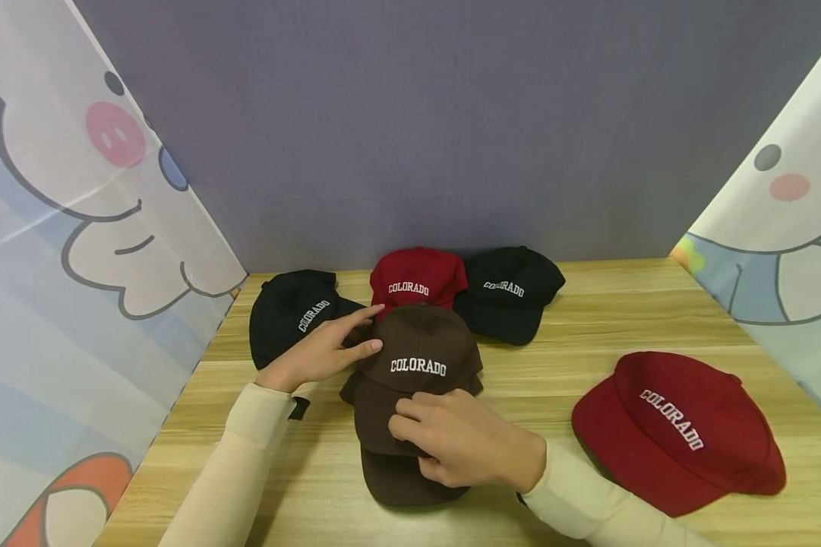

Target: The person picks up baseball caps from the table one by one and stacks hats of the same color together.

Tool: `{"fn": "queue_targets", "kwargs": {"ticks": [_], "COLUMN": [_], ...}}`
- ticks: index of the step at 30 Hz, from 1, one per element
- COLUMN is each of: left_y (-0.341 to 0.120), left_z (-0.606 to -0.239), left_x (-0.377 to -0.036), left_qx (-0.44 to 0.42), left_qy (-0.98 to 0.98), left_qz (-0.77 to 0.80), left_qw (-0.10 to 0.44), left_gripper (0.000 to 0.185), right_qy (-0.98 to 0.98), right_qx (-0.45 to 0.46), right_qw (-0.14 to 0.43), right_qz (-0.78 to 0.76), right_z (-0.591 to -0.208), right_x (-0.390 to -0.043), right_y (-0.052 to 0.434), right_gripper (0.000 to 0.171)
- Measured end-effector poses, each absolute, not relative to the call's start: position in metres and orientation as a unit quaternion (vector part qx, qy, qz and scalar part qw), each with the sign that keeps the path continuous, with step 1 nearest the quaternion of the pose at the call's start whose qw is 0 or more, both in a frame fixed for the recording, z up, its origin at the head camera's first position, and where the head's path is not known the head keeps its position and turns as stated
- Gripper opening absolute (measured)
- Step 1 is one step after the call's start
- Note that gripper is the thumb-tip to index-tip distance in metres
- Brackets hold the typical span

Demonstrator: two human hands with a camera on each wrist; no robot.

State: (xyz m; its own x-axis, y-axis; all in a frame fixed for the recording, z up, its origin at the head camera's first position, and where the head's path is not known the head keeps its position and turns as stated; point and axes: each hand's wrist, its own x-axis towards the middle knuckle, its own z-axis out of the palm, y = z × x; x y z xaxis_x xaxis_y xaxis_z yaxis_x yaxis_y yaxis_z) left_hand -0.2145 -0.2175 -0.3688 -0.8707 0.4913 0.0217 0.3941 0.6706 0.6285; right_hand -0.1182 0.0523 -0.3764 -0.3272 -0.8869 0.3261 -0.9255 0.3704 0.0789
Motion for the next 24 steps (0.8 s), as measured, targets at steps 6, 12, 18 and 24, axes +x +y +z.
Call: {"fn": "queue_targets", "kwargs": {"ticks": [6, 12, 18, 24], "left_y": [-0.214, -0.211, -0.208, -0.207], "left_z": [-0.368, -0.369, -0.369, -0.37], "left_x": [-0.213, -0.21, -0.209, -0.209], "left_qx": [0.267, 0.282, 0.298, 0.299], "left_qy": [0.906, 0.907, 0.904, 0.904], "left_qz": [0.323, 0.309, 0.304, 0.302], "left_qw": [0.061, 0.046, 0.041, 0.044], "left_gripper": [0.076, 0.078, 0.073, 0.067], "right_qy": [-0.816, -0.816, -0.817, -0.818], "right_qx": [0.56, 0.564, 0.564, 0.565], "right_qw": [0.136, 0.119, 0.112, 0.098], "right_qz": [0.05, 0.036, 0.033, 0.034], "right_z": [-0.377, -0.378, -0.38, -0.383], "right_x": [-0.116, -0.113, -0.111, -0.109], "right_y": [0.051, 0.05, 0.048, 0.046], "right_gripper": [0.035, 0.039, 0.042, 0.045]}}
